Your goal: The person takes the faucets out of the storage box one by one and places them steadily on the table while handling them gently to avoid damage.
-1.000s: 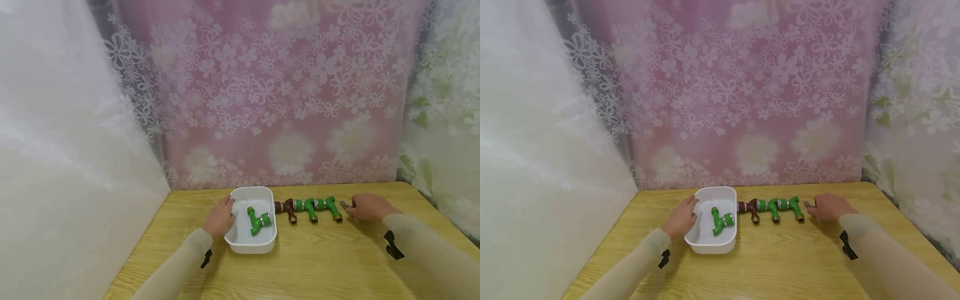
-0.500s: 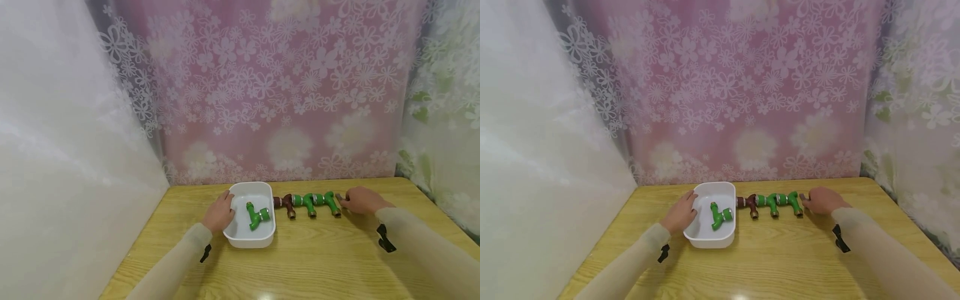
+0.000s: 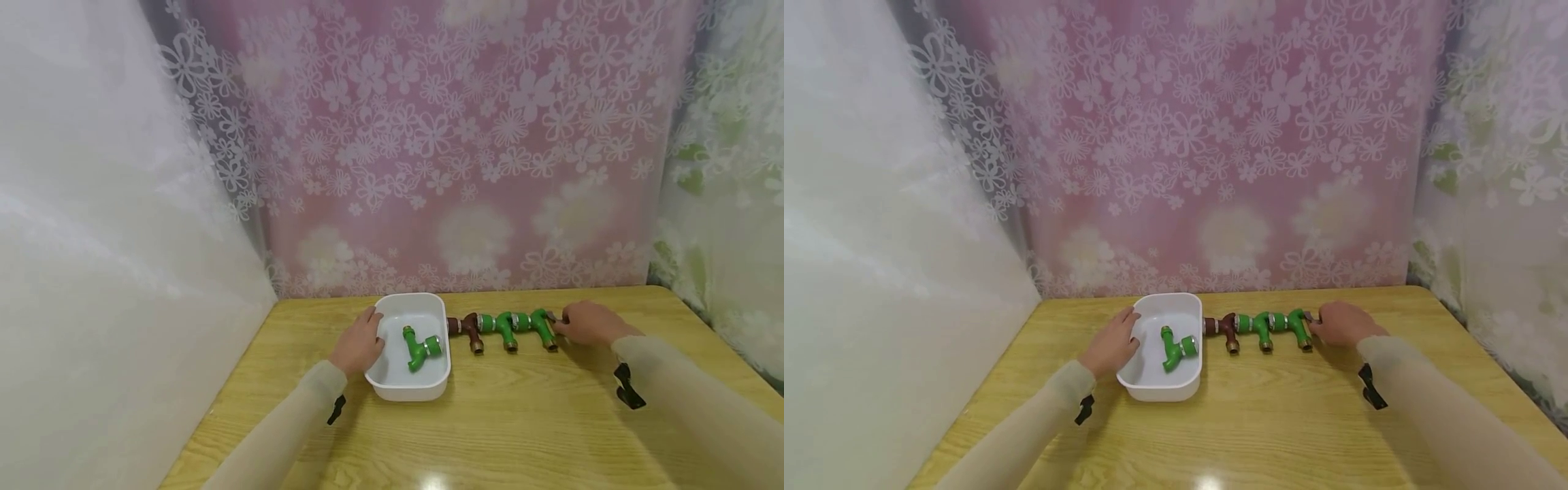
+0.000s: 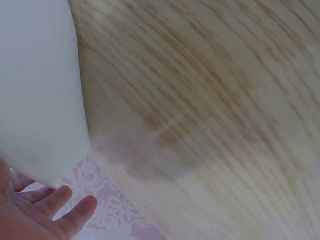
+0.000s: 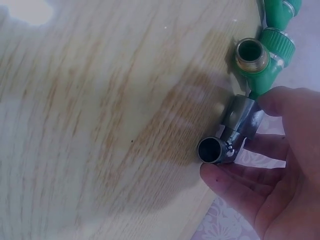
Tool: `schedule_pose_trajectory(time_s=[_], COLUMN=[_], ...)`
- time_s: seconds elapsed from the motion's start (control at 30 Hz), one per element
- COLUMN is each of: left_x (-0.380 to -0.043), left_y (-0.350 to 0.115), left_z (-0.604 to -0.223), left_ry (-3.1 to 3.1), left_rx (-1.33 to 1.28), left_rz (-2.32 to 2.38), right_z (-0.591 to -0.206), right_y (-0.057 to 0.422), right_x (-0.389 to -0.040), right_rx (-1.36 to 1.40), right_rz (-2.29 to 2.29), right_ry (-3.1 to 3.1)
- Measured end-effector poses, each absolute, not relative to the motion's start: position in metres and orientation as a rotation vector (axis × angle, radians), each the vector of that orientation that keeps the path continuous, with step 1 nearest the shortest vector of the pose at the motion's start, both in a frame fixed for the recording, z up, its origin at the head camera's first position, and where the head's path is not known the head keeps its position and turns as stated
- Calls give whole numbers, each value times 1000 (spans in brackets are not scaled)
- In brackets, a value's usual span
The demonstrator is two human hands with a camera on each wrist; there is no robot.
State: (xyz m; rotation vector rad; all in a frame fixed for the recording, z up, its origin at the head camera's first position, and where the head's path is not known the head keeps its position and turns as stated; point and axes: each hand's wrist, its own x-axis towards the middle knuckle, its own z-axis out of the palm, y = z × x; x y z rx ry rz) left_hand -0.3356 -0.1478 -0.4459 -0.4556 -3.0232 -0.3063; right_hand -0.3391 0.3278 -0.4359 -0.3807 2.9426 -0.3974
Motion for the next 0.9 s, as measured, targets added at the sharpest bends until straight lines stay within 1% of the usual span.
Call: schedule_pose_trajectory(time_s=[0.43,0.9], left_x=[-335,-334], left_y=[-149,-149], left_z=[-448,-446], left_ry=[-3015,-3043], left_rx=[-462,-444], left_rz=[-302,-313], right_z=[-430,-441], right_y=[324,333], right_x=[-332,-337], right_rx=[-385,-446], right_rz=[-362,-349], right_ry=[2950,2993])
